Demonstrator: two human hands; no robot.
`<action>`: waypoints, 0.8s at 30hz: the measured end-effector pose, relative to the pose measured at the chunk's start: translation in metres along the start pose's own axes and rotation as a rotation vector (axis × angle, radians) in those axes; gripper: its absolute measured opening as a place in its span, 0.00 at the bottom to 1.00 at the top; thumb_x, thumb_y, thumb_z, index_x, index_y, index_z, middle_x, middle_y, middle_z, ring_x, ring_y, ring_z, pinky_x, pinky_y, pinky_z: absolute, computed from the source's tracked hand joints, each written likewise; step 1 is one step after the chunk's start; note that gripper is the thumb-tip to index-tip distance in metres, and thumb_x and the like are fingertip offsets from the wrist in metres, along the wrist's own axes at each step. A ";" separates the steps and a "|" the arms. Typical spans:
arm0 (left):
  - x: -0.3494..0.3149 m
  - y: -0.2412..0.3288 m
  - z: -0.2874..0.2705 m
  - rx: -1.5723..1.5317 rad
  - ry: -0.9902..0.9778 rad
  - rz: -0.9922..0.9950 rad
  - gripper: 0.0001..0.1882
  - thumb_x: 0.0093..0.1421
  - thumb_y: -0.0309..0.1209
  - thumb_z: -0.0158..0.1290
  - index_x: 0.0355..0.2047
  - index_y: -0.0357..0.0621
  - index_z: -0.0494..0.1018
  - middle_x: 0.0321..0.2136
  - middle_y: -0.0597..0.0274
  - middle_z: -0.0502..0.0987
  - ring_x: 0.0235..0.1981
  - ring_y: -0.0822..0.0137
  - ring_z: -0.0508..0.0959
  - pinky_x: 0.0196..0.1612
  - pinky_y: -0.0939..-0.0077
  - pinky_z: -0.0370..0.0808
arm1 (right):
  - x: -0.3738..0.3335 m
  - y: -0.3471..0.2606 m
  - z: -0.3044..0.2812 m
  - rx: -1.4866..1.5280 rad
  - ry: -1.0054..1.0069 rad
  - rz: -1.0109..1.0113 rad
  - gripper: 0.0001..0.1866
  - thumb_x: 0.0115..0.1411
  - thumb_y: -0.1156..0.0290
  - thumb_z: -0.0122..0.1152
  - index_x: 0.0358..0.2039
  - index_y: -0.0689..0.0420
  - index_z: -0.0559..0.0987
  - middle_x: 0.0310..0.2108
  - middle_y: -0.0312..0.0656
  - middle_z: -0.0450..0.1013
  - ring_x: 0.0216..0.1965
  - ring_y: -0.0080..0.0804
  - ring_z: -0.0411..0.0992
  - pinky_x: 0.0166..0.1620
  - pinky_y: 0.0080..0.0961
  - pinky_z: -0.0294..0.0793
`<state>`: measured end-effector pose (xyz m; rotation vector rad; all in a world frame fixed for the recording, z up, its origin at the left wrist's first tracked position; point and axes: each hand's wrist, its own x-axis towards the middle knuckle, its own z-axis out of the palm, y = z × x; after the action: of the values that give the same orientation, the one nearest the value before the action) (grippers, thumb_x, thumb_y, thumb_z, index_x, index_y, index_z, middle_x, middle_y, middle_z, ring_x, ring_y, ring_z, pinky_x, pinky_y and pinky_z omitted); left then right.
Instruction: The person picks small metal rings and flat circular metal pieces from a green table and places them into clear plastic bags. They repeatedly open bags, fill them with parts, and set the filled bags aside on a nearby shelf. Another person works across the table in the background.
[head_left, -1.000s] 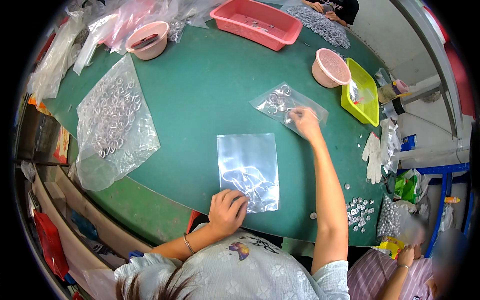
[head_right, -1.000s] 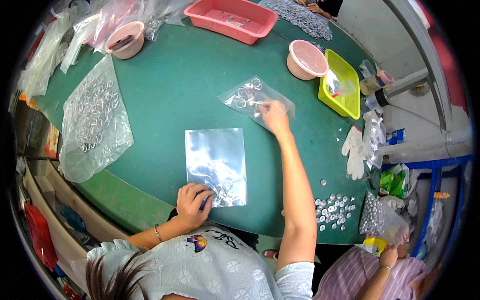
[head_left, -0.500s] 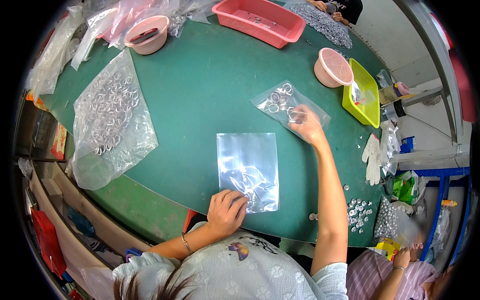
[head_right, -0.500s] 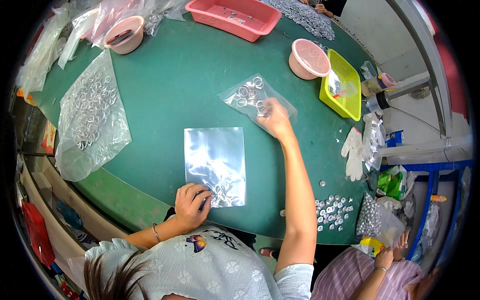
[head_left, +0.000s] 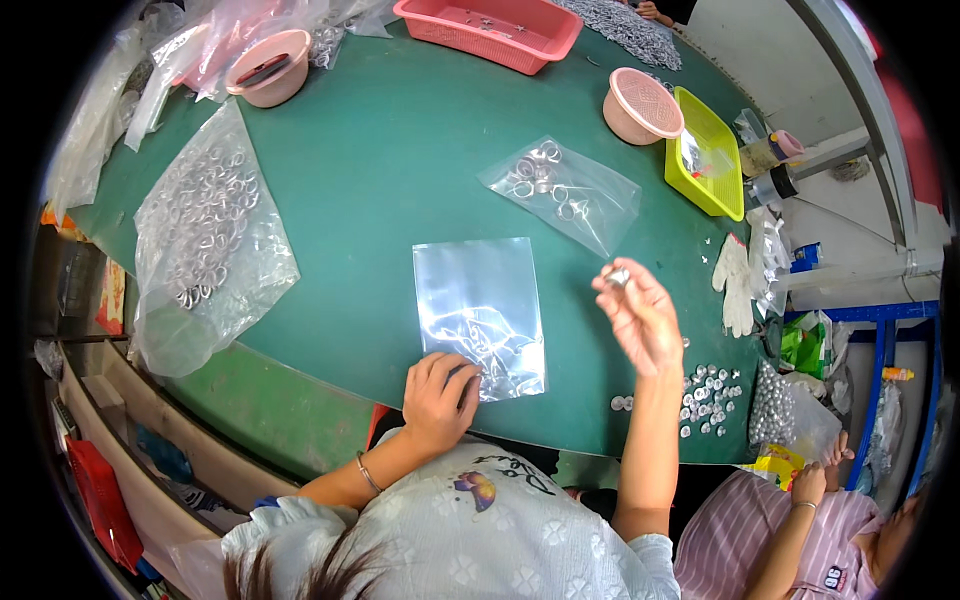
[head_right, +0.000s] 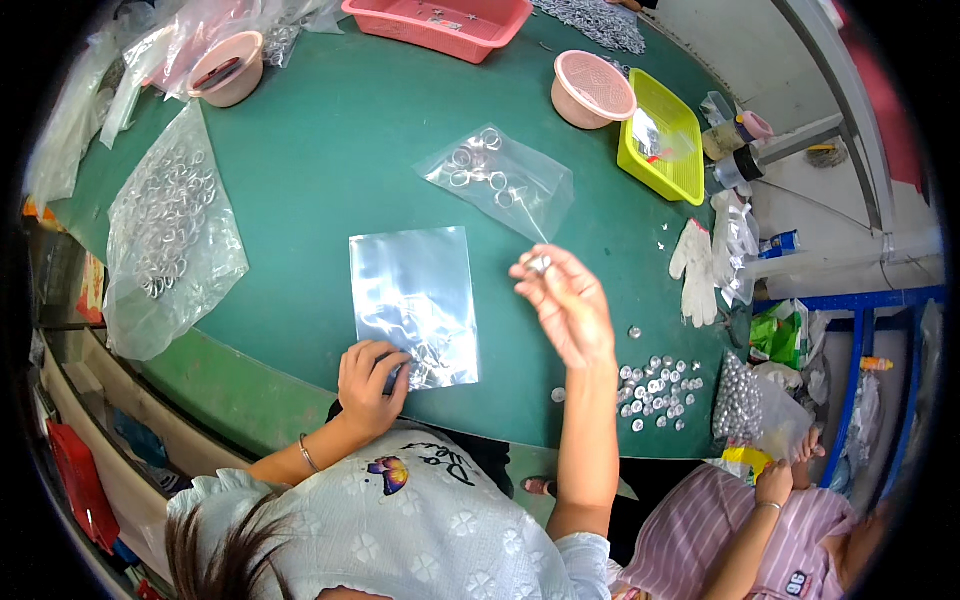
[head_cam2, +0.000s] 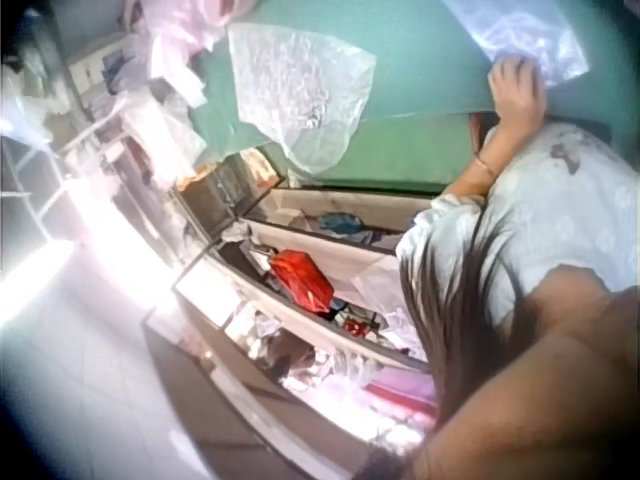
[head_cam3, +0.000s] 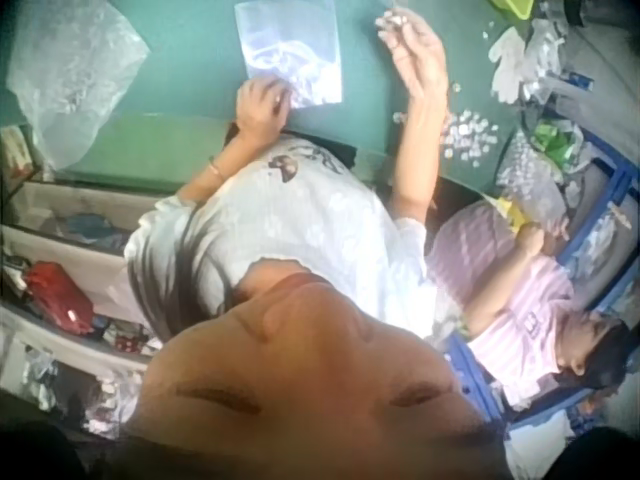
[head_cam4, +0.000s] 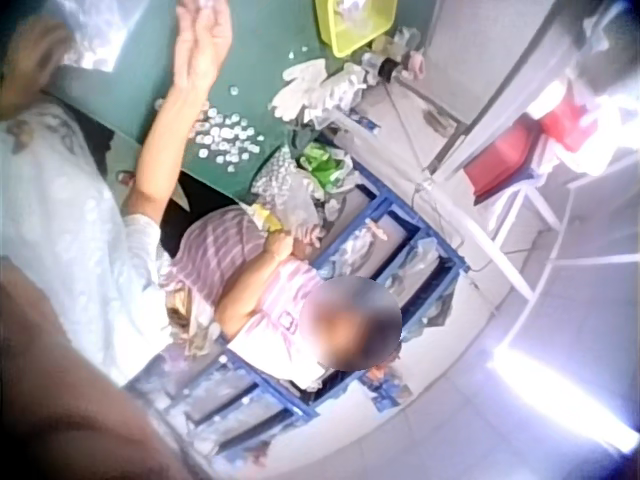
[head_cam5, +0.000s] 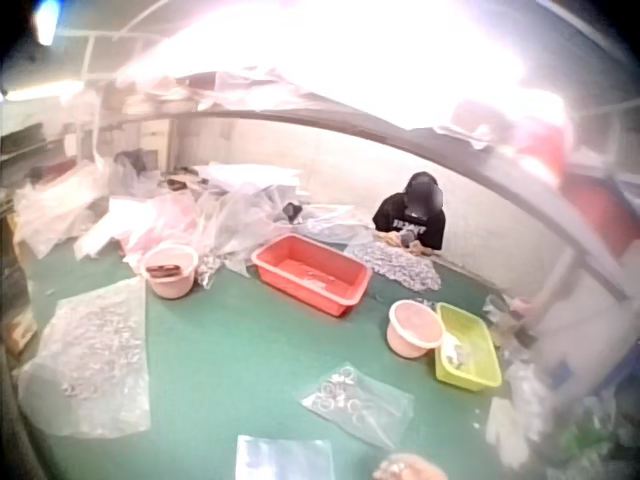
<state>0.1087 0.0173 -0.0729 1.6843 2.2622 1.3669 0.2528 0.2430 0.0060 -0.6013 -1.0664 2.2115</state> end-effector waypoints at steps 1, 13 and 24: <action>0.000 0.000 0.000 -0.003 0.017 0.006 0.14 0.43 0.22 0.58 0.34 0.43 0.74 0.34 0.60 0.72 0.38 0.57 0.72 0.40 0.66 0.68 | -0.008 0.006 0.007 0.005 -0.017 0.023 0.14 0.60 0.75 0.53 0.45 0.66 0.71 0.41 0.49 0.72 0.44 0.42 0.72 0.46 0.30 0.75; -0.029 0.035 -0.069 -0.189 0.062 -0.067 0.16 0.53 0.32 0.56 0.41 0.43 0.71 0.38 0.59 0.69 0.36 0.60 0.73 0.37 0.71 0.72 | -0.098 0.107 0.106 -0.308 -0.126 0.228 0.13 0.57 0.73 0.57 0.40 0.66 0.72 0.35 0.45 0.72 0.35 0.33 0.71 0.38 0.25 0.70; -0.085 0.056 -0.125 -0.271 0.554 -0.359 0.11 0.48 0.25 0.56 0.34 0.37 0.71 0.28 0.58 0.72 0.26 0.66 0.75 0.28 0.74 0.73 | -0.114 0.129 0.179 -0.410 -0.426 0.317 0.16 0.61 0.71 0.54 0.46 0.67 0.68 0.39 0.47 0.70 0.37 0.32 0.70 0.41 0.25 0.72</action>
<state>0.1285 -0.1249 0.0001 0.8335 2.3083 2.1002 0.1818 0.0059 0.0198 -0.5038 -1.7786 2.4763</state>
